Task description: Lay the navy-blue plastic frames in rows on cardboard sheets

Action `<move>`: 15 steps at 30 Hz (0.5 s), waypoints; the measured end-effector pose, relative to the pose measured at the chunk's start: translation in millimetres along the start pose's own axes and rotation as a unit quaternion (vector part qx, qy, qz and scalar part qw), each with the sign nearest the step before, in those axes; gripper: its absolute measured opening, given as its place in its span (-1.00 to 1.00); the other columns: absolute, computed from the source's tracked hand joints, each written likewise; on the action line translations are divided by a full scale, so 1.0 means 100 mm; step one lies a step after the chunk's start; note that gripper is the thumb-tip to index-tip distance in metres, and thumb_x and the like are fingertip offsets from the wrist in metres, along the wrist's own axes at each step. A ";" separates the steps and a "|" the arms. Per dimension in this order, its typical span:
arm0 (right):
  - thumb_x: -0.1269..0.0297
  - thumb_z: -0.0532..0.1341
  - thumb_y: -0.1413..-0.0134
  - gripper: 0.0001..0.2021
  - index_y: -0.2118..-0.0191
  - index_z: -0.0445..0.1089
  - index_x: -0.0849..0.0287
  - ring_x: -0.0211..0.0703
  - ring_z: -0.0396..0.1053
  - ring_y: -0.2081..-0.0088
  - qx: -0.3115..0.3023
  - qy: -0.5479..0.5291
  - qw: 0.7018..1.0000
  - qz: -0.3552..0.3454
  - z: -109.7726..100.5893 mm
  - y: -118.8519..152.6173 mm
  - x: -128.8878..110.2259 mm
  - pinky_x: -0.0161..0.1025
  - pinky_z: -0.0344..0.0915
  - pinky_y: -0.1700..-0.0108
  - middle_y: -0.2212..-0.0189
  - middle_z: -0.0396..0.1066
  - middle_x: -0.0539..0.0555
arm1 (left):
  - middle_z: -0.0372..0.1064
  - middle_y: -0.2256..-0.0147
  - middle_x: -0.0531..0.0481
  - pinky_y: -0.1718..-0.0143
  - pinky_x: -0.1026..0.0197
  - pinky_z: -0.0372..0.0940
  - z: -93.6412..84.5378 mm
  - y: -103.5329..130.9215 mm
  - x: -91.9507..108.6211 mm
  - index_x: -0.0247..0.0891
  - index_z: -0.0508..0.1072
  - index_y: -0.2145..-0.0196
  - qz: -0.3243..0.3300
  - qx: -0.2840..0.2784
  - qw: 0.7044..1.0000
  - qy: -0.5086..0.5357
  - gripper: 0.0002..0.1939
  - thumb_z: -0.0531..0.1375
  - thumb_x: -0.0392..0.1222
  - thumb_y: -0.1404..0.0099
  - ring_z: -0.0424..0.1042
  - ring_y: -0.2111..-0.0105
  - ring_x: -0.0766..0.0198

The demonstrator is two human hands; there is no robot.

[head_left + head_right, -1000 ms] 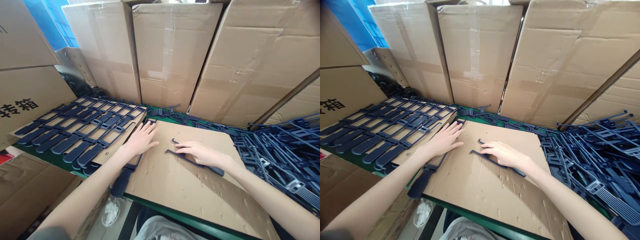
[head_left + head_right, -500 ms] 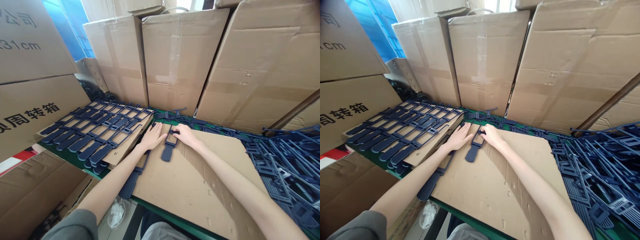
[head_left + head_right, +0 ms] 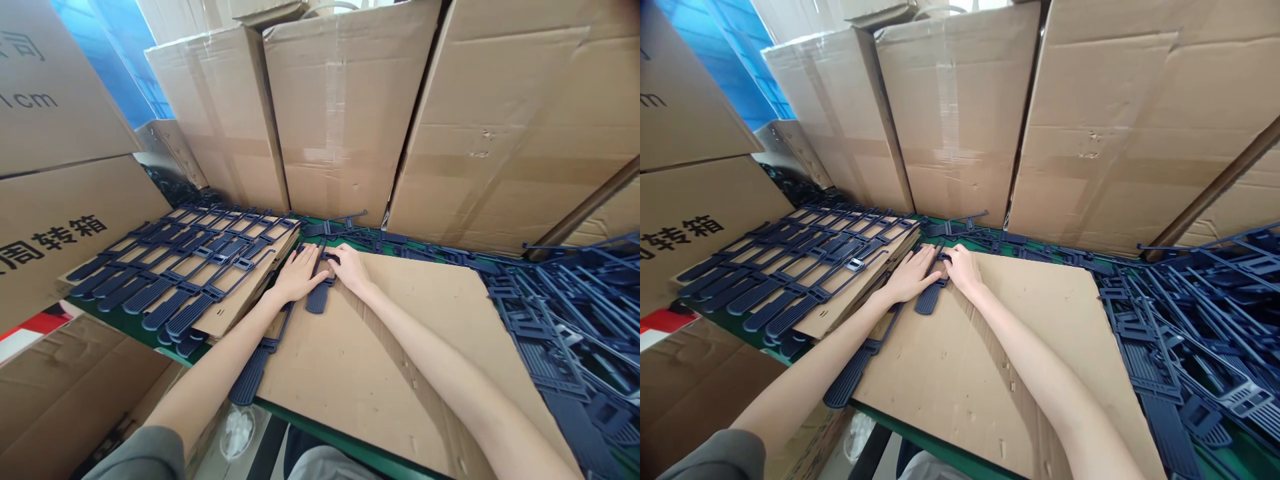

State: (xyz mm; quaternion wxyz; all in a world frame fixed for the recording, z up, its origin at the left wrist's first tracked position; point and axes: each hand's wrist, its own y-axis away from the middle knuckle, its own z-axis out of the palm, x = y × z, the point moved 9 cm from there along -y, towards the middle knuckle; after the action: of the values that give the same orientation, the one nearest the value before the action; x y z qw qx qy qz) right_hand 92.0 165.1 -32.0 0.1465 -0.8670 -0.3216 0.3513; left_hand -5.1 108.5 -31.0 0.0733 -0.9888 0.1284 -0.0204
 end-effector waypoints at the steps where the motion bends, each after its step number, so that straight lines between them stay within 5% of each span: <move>1: 0.44 0.16 -0.12 -0.76 0.12 0.49 0.17 -0.06 0.36 0.15 0.001 0.000 1.000 0.000 0.01 0.00 -0.02 -0.14 0.30 0.04 0.20 0.37 0.14 | -0.23 -0.34 -0.19 -0.30 -0.03 -0.25 0.00 0.00 0.00 -0.37 -0.10 -0.33 0.001 0.000 1.000 -0.001 -0.29 -0.16 0.16 -0.41 -0.22 -0.33 0.12; 5: 0.40 0.12 -0.18 -0.76 0.10 0.47 0.20 -0.15 0.38 0.15 0.000 0.009 1.000 0.001 -0.04 0.00 -0.07 -0.23 0.30 0.05 0.09 0.38 0.14 | -0.25 -0.35 -0.10 -0.28 -0.10 -0.21 0.01 -0.01 -0.03 -0.20 -0.09 -0.34 -0.004 0.001 1.000 -0.009 -0.37 -0.16 0.12 -0.43 -0.22 -0.33 0.14; 8: 0.37 0.11 -0.18 -0.76 0.12 0.48 0.17 -0.16 0.40 0.16 -0.005 0.034 0.999 0.030 -0.31 -0.06 0.08 -0.23 0.29 0.03 0.09 0.42 0.11 | -0.25 -0.35 -0.09 -0.28 -0.11 -0.19 0.02 -0.02 -0.05 -0.18 -0.07 -0.33 -0.007 0.000 1.000 -0.007 -0.40 -0.15 0.08 -0.43 -0.22 -0.33 0.13; 15: 0.25 0.29 0.02 -0.76 0.19 0.53 0.17 0.02 0.45 0.15 -0.037 0.142 0.962 0.232 -1.57 0.12 1.37 -0.09 0.32 0.03 0.23 0.52 0.15 | -0.22 -0.34 -0.12 -0.28 -0.14 -0.22 -0.03 -0.01 -0.06 -0.22 -0.03 -0.32 -0.011 0.001 1.000 0.005 -0.40 -0.11 0.05 -0.42 -0.22 -0.33 0.10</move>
State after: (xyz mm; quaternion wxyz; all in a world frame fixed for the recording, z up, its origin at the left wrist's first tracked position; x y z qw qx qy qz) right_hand 282.5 242.1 3.8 0.0727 -0.9637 -0.1005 0.2362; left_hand -10.7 111.1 -28.2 0.0737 -0.9900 0.1175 -0.0263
